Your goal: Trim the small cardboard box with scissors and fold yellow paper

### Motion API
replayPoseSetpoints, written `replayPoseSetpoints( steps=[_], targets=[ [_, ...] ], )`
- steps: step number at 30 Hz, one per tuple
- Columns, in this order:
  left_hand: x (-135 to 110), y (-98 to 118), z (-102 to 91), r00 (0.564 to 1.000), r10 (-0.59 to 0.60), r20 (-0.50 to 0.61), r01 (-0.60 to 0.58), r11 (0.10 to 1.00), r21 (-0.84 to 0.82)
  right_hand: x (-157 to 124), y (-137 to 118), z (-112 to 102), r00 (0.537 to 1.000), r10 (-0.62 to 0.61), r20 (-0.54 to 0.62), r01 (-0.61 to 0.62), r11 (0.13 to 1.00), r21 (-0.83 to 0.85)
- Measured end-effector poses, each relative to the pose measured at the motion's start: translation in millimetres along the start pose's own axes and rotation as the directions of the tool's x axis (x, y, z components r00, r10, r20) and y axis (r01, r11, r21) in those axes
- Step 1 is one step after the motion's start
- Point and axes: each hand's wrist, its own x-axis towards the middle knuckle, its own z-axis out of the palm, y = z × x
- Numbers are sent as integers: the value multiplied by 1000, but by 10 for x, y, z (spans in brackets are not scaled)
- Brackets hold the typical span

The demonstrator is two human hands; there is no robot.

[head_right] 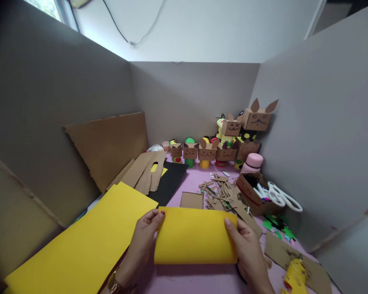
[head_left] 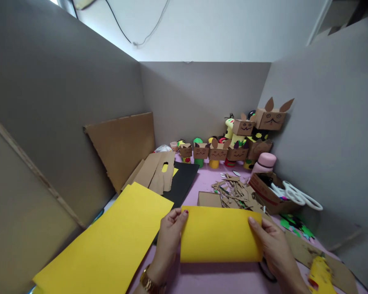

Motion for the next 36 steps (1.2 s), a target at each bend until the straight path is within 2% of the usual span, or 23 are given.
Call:
replayPoseSetpoints(
  steps=[14,24,36],
  targets=[
    [-44,55,4,998,9,-57,-8,1000,17,-48,-39,-1,999,47,-10,-47,998,43],
    [-103,90,-10,995,44,-89,-41,999,35,-139,-105,71,999,15,-49,-14,999,31],
    [-131,83,-33,996,34,-84,-25,994,106,-156,-126,53,996,55,-63,-51,997,52]
  ],
)
